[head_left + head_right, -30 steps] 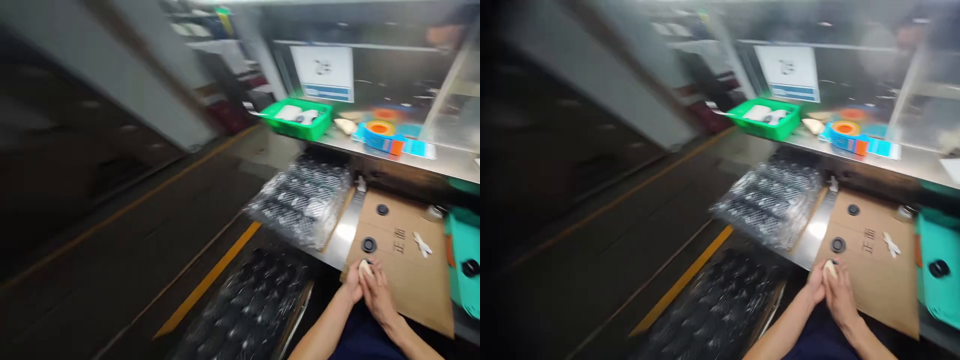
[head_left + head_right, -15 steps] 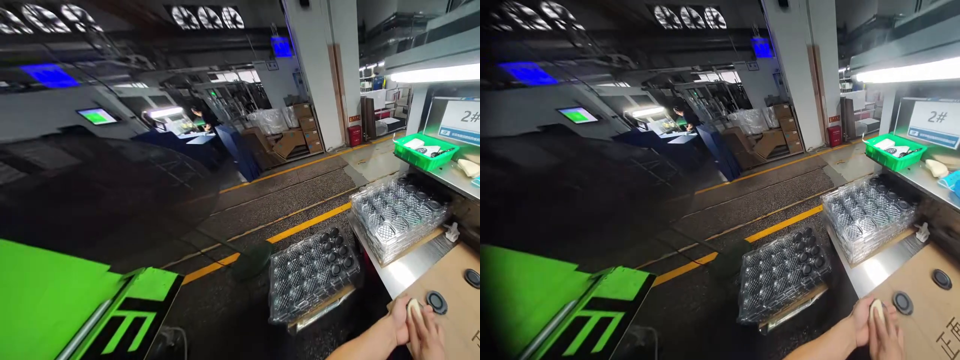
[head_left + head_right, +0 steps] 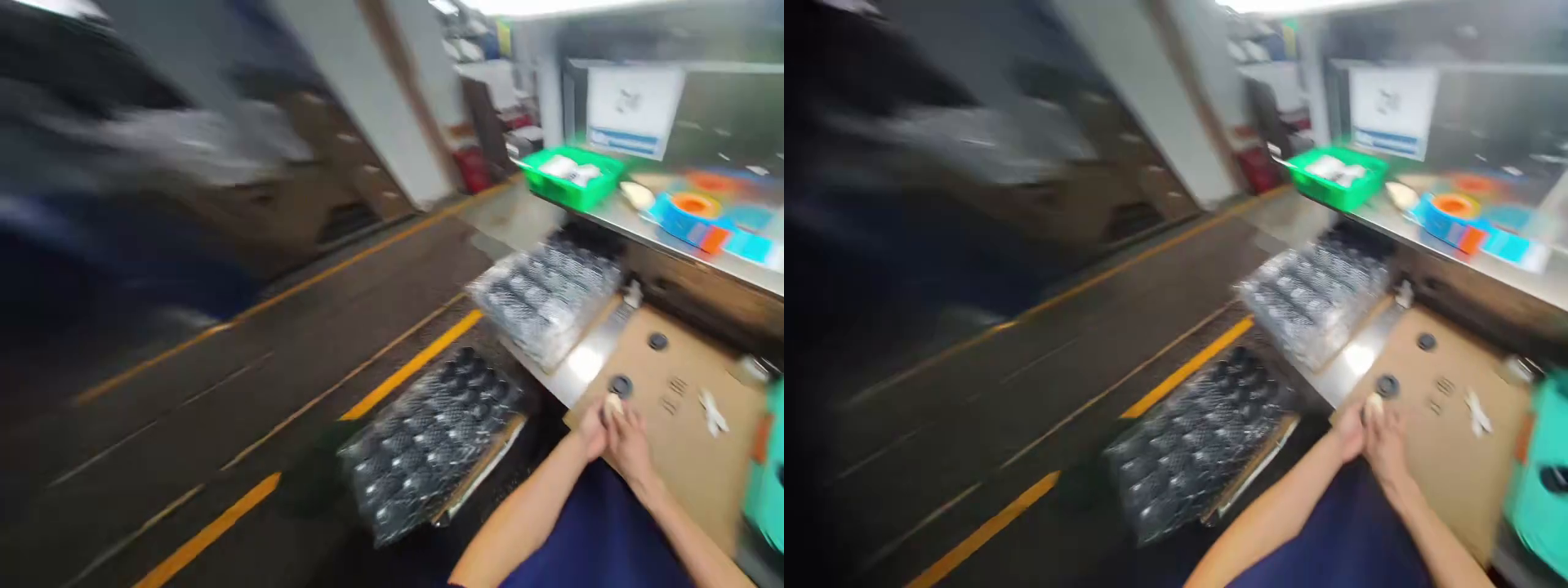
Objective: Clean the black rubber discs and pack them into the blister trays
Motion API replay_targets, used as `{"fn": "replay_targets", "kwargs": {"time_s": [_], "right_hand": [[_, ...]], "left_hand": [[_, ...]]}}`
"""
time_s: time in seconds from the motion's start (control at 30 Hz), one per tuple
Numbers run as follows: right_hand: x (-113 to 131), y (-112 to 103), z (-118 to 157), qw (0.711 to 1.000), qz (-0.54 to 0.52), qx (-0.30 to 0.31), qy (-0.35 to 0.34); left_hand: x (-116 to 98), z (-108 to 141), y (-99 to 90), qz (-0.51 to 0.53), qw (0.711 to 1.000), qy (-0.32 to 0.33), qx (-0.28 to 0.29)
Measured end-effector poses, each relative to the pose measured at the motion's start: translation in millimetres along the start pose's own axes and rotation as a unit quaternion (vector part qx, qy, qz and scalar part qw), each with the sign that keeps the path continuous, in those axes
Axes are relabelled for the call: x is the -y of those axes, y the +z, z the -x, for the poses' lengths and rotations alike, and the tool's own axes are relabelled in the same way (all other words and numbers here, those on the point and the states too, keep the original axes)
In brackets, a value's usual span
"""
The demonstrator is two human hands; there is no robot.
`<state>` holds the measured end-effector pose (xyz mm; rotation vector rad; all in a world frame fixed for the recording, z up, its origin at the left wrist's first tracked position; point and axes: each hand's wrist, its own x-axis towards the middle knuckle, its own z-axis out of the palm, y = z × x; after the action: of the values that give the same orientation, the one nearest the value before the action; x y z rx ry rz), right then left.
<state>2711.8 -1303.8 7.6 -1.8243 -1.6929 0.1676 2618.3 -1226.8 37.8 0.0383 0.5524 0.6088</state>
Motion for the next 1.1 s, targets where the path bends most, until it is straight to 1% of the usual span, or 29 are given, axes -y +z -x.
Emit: {"fn": "replay_targets", "kwargs": {"time_s": [0.03,0.07,0.1,0.13,0.17,0.2,0.27,0.3,0.33,0.4,0.43,0.47,0.5,0.53,0.57,0.63,0.67,0.7,0.77,0.83,0.9,0.97,1.03,1.1], "right_hand": [[4,-2,2,1.0,-0.001,0.012,0.01],[5,-4,2,0.999,0.001,0.039,0.022],[1,-6,-1,0.997,0.008,0.058,0.058],[-7,-10,-6,0.992,0.015,0.057,0.112],[-18,-16,-11,0.985,0.015,0.054,0.165],[-30,-24,-15,0.978,0.009,0.049,0.201],[-53,-44,-16,0.967,-0.029,-0.008,0.253],[-62,-53,-14,0.957,-0.068,-0.04,0.279],[-67,-62,-11,0.941,-0.122,-0.071,0.306],[-69,-73,-1,0.893,-0.26,-0.101,0.354],[-66,-75,4,0.867,-0.324,-0.098,0.366],[-61,-75,10,0.847,-0.372,-0.089,0.371],[-55,-73,15,0.837,-0.396,-0.077,0.37],[-48,-70,19,0.84,-0.393,-0.07,0.367],[-41,-66,22,0.855,-0.366,-0.067,0.362],[-28,-57,26,0.899,-0.262,-0.057,0.345],[-22,-53,27,0.918,-0.201,-0.041,0.341],[-17,-50,28,0.928,-0.144,-0.018,0.342],[-9,-45,31,0.931,-0.071,0.037,0.356],[-5,-44,35,0.929,-0.051,0.074,0.358],[-4,-45,39,0.931,-0.049,0.09,0.349],[-7,-48,43,0.923,-0.03,0.094,0.371],[-9,-51,47,0.915,-0.008,0.095,0.391],[-11,-54,49,0.924,-0.017,0.102,0.368]], "left_hand": [[2,-3,-3.9,-0.003,0.999,-0.032,-0.011],[5,-7,-8.6,-0.008,0.998,-0.051,-0.02],[8,-11,-13.3,-0.022,0.998,-0.044,-0.037],[10,-14,-17.1,-0.035,0.997,-0.049,-0.054],[13,-15,-19.6,-0.045,0.996,-0.06,-0.057],[14,-14,-20.7,-0.053,0.995,-0.07,-0.056],[15,-10,-19.0,-0.056,0.993,-0.093,-0.046],[14,-8,-17.0,-0.055,0.993,-0.099,-0.045],[14,-6,-14.7,-0.054,0.992,-0.102,-0.05],[15,-7,-11.1,-0.05,0.991,-0.109,-0.062],[17,-9,-10.3,-0.047,0.99,-0.113,-0.067],[19,-12,-10.2,-0.046,0.99,-0.115,-0.073],[22,-16,-10.7,-0.046,0.989,-0.116,-0.08],[26,-19,-11.6,-0.05,0.988,-0.117,-0.088],[31,-22,-12.5,-0.056,0.987,-0.119,-0.095],[40,-26,-13.7,-0.079,0.983,-0.125,-0.106],[45,-26,-13.7,-0.094,0.982,-0.124,-0.108],[50,-27,-13.5,-0.11,0.981,-0.122,-0.105],[59,-26,-12.8,-0.143,0.978,-0.118,-0.095],[66,-25,-13.2,-0.17,0.974,-0.126,-0.077],[70,-24,-15.0,-0.185,0.97,-0.142,-0.064],[73,-24,-17.1,-0.194,0.969,-0.141,-0.068],[76,-24,-17.9,-0.205,0.968,-0.124,-0.077],[79,-24,-17.1,-0.218,0.966,-0.121,-0.074]]}}
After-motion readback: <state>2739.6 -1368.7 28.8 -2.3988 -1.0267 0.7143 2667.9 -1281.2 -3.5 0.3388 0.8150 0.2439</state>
